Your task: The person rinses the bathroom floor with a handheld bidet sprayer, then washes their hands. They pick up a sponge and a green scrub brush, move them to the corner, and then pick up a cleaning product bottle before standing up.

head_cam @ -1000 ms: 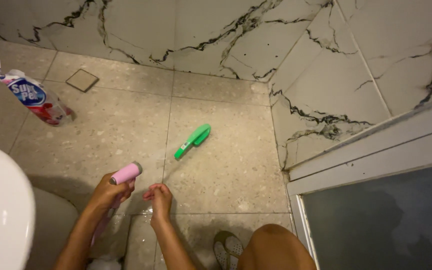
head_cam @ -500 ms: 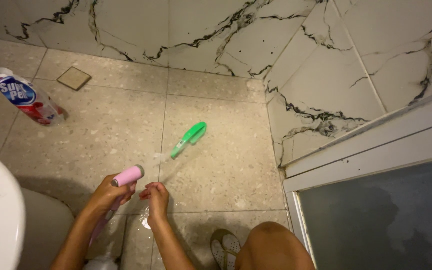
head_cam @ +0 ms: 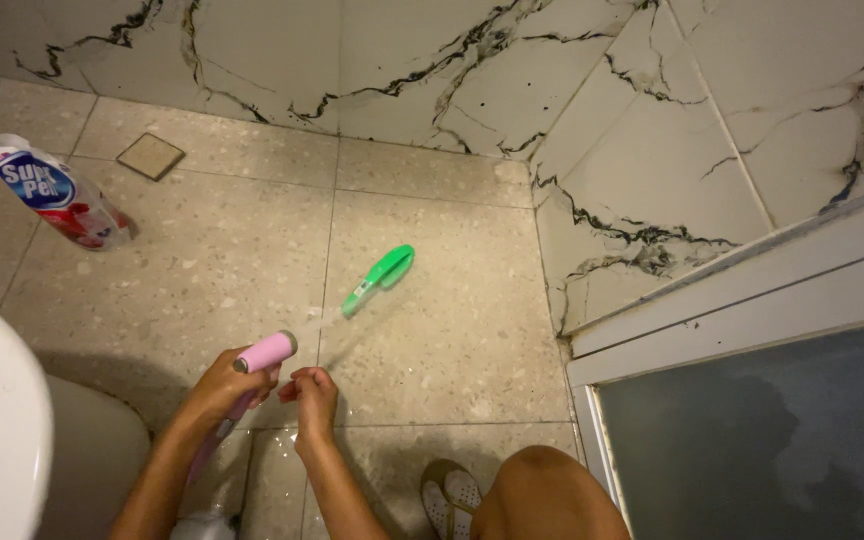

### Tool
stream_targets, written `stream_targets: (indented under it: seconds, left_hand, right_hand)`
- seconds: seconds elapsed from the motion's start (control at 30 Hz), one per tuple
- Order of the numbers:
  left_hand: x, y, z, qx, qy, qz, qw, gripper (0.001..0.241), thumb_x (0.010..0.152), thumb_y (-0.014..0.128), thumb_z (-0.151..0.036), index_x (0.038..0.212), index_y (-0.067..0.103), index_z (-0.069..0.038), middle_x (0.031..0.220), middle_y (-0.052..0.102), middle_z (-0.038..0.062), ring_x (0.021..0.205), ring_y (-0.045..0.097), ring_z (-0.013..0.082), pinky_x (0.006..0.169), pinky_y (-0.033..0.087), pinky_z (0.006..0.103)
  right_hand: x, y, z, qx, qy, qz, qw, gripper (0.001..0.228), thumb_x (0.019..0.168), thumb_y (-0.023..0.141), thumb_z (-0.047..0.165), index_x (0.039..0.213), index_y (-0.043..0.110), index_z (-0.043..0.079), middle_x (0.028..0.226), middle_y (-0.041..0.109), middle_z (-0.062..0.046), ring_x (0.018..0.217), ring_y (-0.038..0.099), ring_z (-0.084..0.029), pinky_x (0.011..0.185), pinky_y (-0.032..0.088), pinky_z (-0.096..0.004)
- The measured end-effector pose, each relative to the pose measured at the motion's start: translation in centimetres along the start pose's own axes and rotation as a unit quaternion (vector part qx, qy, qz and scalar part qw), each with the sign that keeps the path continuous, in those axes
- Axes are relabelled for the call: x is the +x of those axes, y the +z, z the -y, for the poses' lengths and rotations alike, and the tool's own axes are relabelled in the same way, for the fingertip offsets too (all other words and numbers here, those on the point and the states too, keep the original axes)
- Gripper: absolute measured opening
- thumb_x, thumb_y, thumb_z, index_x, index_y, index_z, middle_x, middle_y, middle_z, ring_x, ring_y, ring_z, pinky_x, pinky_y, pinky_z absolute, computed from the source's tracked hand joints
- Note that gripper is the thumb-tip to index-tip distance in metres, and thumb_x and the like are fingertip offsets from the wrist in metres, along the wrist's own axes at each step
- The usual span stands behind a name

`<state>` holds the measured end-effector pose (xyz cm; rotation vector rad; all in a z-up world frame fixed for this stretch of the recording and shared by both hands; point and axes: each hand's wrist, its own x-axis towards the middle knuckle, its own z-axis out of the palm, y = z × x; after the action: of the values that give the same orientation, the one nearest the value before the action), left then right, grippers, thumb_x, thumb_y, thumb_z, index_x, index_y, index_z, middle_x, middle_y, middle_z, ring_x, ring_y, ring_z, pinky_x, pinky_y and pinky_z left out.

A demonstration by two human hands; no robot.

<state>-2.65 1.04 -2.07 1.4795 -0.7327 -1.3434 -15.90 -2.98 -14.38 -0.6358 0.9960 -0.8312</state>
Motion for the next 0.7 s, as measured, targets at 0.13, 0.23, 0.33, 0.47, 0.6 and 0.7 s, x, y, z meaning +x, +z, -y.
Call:
stream_targets:
  seconds: [0.13,0.23,0.33,0.47,0.6,0.7]
  left_hand:
    - [-0.7,0.5,-0.9,-0.01,0.006,-0.005,1.0,0.019,0.067,0.06,-0.008,0.082,0.063,0.002,0.064,0.057,0.006,0.051,0.05,0.0149,0.046,0.038,0.0317]
    - [-1.1,0.6,-1.7,0.01,-0.006,-0.024,1.0,0.017,0.067,0.062,-0.009,0.081,0.064,0.0,0.063,0.057,0.006,0.05,0.05,0.0157,0.046,0.038,0.0321]
    - [-1.2,0.5,-1.7,0.014,-0.001,-0.034,0.999,0.015,0.067,0.06,-0.009,0.079,0.061,-0.001,0.064,0.055,0.004,0.051,0.048,0.0145,0.047,0.037,0.0315]
    - [-1.2,0.4,-1.4,-0.005,0.017,-0.036,0.999,0.011,0.07,0.062,-0.01,0.077,0.06,-0.001,0.064,0.055,0.004,0.053,0.049,0.0136,0.048,0.038,0.0306]
    - [-1.5,0.6,-1.7,-0.019,0.021,-0.035,0.999,0.01,0.071,0.062,-0.009,0.077,0.061,-0.001,0.065,0.055,0.004,0.052,0.049,0.0142,0.048,0.037,0.0311]
    - [-1.5,0.6,-1.6,-0.023,0.016,-0.054,0.998,0.012,0.073,0.065,-0.011,0.08,0.063,-0.001,0.066,0.057,0.005,0.053,0.049,0.014,0.048,0.037,0.0303]
  right_hand:
    - [-0.5,0.1,0.4,-0.002,0.0,0.001,1.0,0.014,0.088,0.049,0.005,0.093,0.063,0.003,0.072,0.066,-0.009,0.067,0.063,-0.019,0.07,0.051,-0.033]
    - [-0.4,0.1,0.3,0.002,-0.004,0.002,1.0,0.013,0.091,0.051,0.007,0.092,0.063,0.004,0.072,0.066,-0.009,0.067,0.063,-0.019,0.07,0.05,-0.033]
    - [-0.1,0.0,-0.1,0.003,-0.001,-0.002,1.0,0.013,0.093,0.051,0.008,0.092,0.063,0.003,0.072,0.066,-0.009,0.067,0.063,-0.019,0.068,0.051,-0.033]
    - [0.2,-0.2,-0.5,0.014,-0.009,0.004,1.0,0.013,0.095,0.051,0.008,0.091,0.063,0.004,0.072,0.066,-0.009,0.068,0.065,-0.019,0.066,0.051,-0.033]
    - [0.5,-0.4,-1.0,0.015,-0.017,0.004,1.0,0.013,0.095,0.051,0.008,0.092,0.063,0.004,0.071,0.066,-0.009,0.067,0.065,-0.019,0.065,0.051,-0.032]
    - [0.7,-0.5,-1.4,0.021,-0.019,0.007,1.0,0.013,0.096,0.052,0.009,0.093,0.063,0.004,0.071,0.066,-0.01,0.066,0.064,-0.019,0.065,0.051,-0.032]
